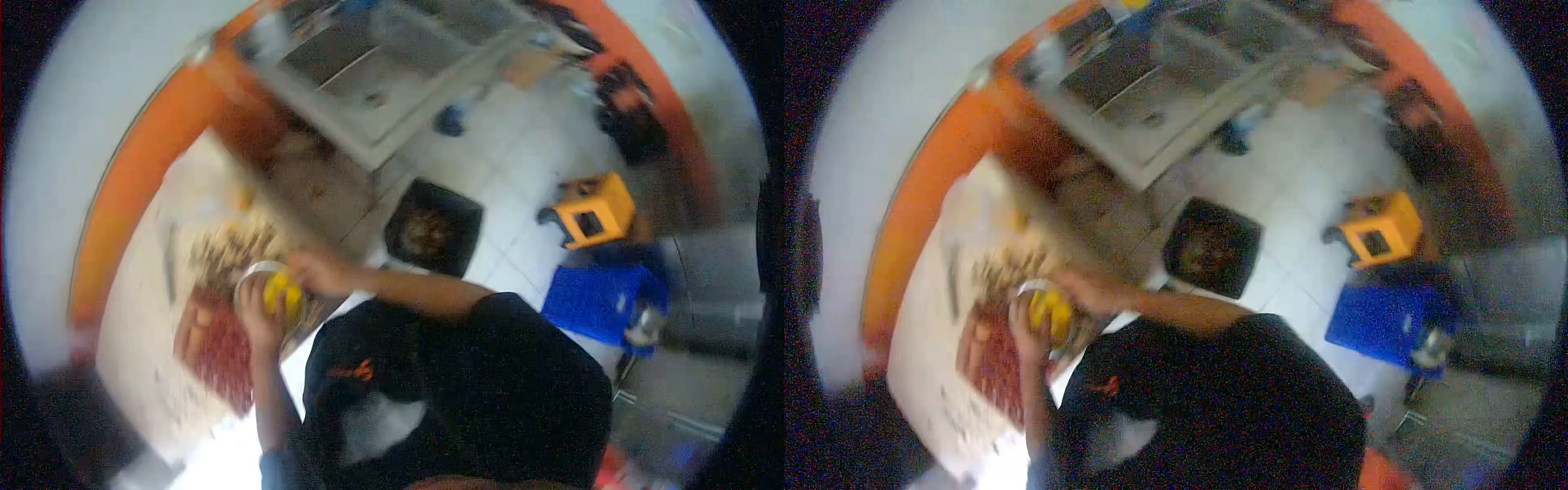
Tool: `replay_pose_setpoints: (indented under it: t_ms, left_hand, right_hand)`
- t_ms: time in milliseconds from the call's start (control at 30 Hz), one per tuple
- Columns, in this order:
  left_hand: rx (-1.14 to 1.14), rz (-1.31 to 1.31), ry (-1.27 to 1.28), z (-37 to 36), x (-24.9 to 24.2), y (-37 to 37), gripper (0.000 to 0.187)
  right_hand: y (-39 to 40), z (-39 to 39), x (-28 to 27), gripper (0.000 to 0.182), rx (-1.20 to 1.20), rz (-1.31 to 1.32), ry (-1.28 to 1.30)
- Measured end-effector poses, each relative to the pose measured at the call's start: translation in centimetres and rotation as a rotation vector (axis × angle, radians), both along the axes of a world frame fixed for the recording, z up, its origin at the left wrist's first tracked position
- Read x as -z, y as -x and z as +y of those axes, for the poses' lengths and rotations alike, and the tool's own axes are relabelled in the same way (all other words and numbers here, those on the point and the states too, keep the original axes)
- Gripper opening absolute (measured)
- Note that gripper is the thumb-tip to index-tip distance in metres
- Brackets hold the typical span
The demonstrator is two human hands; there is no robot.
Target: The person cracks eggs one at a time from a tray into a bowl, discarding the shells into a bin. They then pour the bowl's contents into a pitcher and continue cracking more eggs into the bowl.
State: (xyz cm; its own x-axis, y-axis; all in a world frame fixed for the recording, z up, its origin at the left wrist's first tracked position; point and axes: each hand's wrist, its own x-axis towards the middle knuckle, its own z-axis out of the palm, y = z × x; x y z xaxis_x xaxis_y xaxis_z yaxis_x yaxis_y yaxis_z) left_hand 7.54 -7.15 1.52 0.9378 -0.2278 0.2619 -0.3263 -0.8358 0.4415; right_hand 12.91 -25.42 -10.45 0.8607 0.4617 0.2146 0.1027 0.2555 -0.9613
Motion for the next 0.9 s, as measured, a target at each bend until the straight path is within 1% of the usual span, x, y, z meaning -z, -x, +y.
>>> replay_pose_setpoints:
  t_ms: [33,67,100,133,167,200,233,267,300,333,400,433,500,533,567,600,667,733,767,800,900]
  left_hand:
    - [0.090,-0.055,-0.063,0.1,-0.5,0.1,0.043]
    - [0.127,-0.019,-0.061,0.5,-0.4,0.3,0.044]
    - [0.115,0.116,0.113,0.2,-0.5,0.1,0.045]
    - [0.114,0.109,0.106,0.5,-0.7,0.3,0.045]
    - [0.112,0.098,0.095,1.1,-0.7,0.3,0.045]
    - [0.172,0.092,0.145,2.5,0.0,0.3,0.045]
    - [0.231,0.087,0.195,3.3,0.5,-0.2,0.045]
    - [0.245,0.006,0.205,2.3,-1.0,0.8,0.039]
    - [0.245,-0.078,0.221,1.5,-2.3,1.7,0.036]
    - [0.285,-0.111,0.239,0.9,-2.1,0.0,0.036]
    - [0.352,-0.155,0.264,-0.3,-2.4,-2.0,0.035]
    - [0.387,-0.168,0.264,-2.0,-4.3,-3.6,0.034]
    - [0.460,-0.198,0.281,-4.0,-5.7,-5.1,0.034]
    - [0.496,-0.207,0.295,-4.5,-5.0,-5.8,0.033]
    - [0.530,-0.214,0.303,-5.1,-5.4,-6.5,0.033]
    - [0.563,-0.221,0.311,-5.9,-5.9,-6.9,0.032]
    - [0.610,-0.224,0.326,-7.1,-6.8,-7.4,0.032]
    - [0.635,-0.222,0.336,-7.6,-7.1,-7.5,0.031]
    - [0.645,-0.218,0.339,-7.7,-7.3,-7.4,0.030]
    - [0.653,-0.212,0.343,-7.9,-7.4,-7.3,0.030]
    - [0.665,-0.200,0.358,-8.5,-7.7,-7.1,0.029]
  right_hand:
    - [1.4,-1.3,-6.8,0.030,-0.017,-0.122,0.422]
    - [1.7,-1.5,-8.5,0.042,-0.058,-0.169,0.417]
    - [1.9,0.0,-7.4,0.050,-0.012,-0.249,0.202]
    - [1.7,1.5,-7.2,0.050,-0.145,-0.023,0.030]
    - [1.0,2.9,-6.0,0.048,-0.122,-0.177,0.192]
    - [0.8,5.0,-4.3,0.040,-0.146,-0.214,-0.099]
    - [1.4,3.2,-8.7,0.035,-0.331,0.011,0.129]
    - [0.8,6.3,-3.9,0.033,-0.024,-0.249,0.210]
    - [0.9,7.5,-3.4,0.036,-0.081,-0.123,0.104]
    - [1.6,6.5,-6.1,0.036,-0.090,-0.150,0.333]
    - [1.4,7.4,-4.9,0.025,-0.041,-0.298,0.310]
    - [1.2,6.8,-6.4,0.025,-0.006,-0.317,0.319]
    - [2.5,6.3,-8.5,0.028,0.091,-0.435,0.248]
    - [2.2,5.6,-8.5,0.028,0.123,-0.450,0.272]
    - [3.0,4.9,-8.8,0.028,0.175,-0.465,0.298]
    - [1.3,6.1,-9.7,0.028,0.224,-0.480,0.324]
    - [2.4,5.1,-8.8,0.028,0.306,-0.498,0.371]
    - [1.9,5.2,-8.9,0.029,0.367,-0.511,0.409]
    - [1.1,7.0,-9.6,0.029,0.395,-0.515,0.425]
    - [1.3,5.4,-8.9,0.029,0.421,-0.518,0.442]
    - [2.1,6.4,-9.6,0.030,0.487,-0.531,0.493]
